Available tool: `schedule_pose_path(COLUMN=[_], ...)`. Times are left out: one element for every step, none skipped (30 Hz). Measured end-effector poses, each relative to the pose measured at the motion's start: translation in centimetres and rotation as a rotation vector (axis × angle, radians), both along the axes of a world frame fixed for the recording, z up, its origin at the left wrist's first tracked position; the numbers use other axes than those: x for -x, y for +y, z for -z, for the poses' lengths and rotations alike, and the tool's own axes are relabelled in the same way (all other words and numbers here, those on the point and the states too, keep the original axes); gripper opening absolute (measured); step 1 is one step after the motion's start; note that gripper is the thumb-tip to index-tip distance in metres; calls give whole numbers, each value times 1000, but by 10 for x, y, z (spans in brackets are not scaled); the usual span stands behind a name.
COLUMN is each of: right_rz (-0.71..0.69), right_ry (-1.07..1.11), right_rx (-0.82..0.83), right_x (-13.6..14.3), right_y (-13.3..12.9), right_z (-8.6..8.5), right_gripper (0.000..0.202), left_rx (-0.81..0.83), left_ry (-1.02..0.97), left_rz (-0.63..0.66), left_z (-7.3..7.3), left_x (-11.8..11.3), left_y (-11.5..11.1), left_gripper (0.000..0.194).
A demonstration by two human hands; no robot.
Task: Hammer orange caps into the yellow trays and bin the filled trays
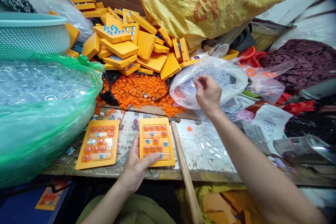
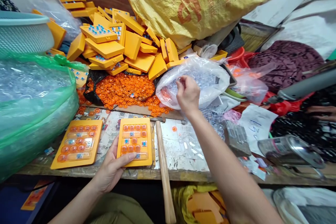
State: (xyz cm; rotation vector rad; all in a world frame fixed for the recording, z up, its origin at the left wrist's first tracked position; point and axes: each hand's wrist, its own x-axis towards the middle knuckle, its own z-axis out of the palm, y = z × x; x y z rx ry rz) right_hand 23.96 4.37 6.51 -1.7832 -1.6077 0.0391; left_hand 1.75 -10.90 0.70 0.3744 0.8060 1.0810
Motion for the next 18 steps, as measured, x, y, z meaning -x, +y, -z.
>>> schedule_pose_path(right_rz=[-51,-119,-183,-254,-300,-272,-245,-207,-169,-145,-126,-112,-103,-99,-100,-105,-114,-119], right_ry=[73,140,195,284,552,742,846,934,964,973,987,994,990,978,958,937,919,908], right_rx=[13,52,95,154,241,261,262,250,225,208,201,202,212,227,247,270,293,312], right_x=[11,22,32,42,51,58,64,69,72,74,75,74,73,70,66,62,59,56], right_y=[-20,-42,-64,-86,-105,-121,-134,-143,-149,-153,-154,-155,-156,-156,-157,-157,-158,-159], right_z=[1,3,7,12,18,25,32,38,43,48,51,53,54,54,54,52,50,48], right_gripper=[31,32,31,29,26,24,23,23,24,26,28,28,29,31,33,33,30,26], left_rx=[0,-3,-8,-15,-23,-33,-44,-55,-66,-75,-83,-91,-100,-110,-121,-133,-147,-161], left_ry=[1,3,4,4,6,9,18,33,53,76,99,120,136,148,159,170,180,192], left_rz=[-5,-12,-18,-20,-20,-19,-20,-22,-30,-42,-54,-66,-75,-81,-86,-87,-84,-79], left_z=[1,2,2,3,4,4,5,5,5,5,6,6,7,8,9,10,12,13], left_x=[0,0,-1,-1,-1,-1,-1,-2,-2,-3,-4,-4,-5,-5,-5,-5,-5,-5], left_y=[0,0,0,0,0,0,-1,-1,-1,-2,-3,-3,-4,-5,-6,-6,-7,-7], left_gripper=[81,79,78,78,79,80,82,84,85,86,85,85,84,82,80,78,77,75])
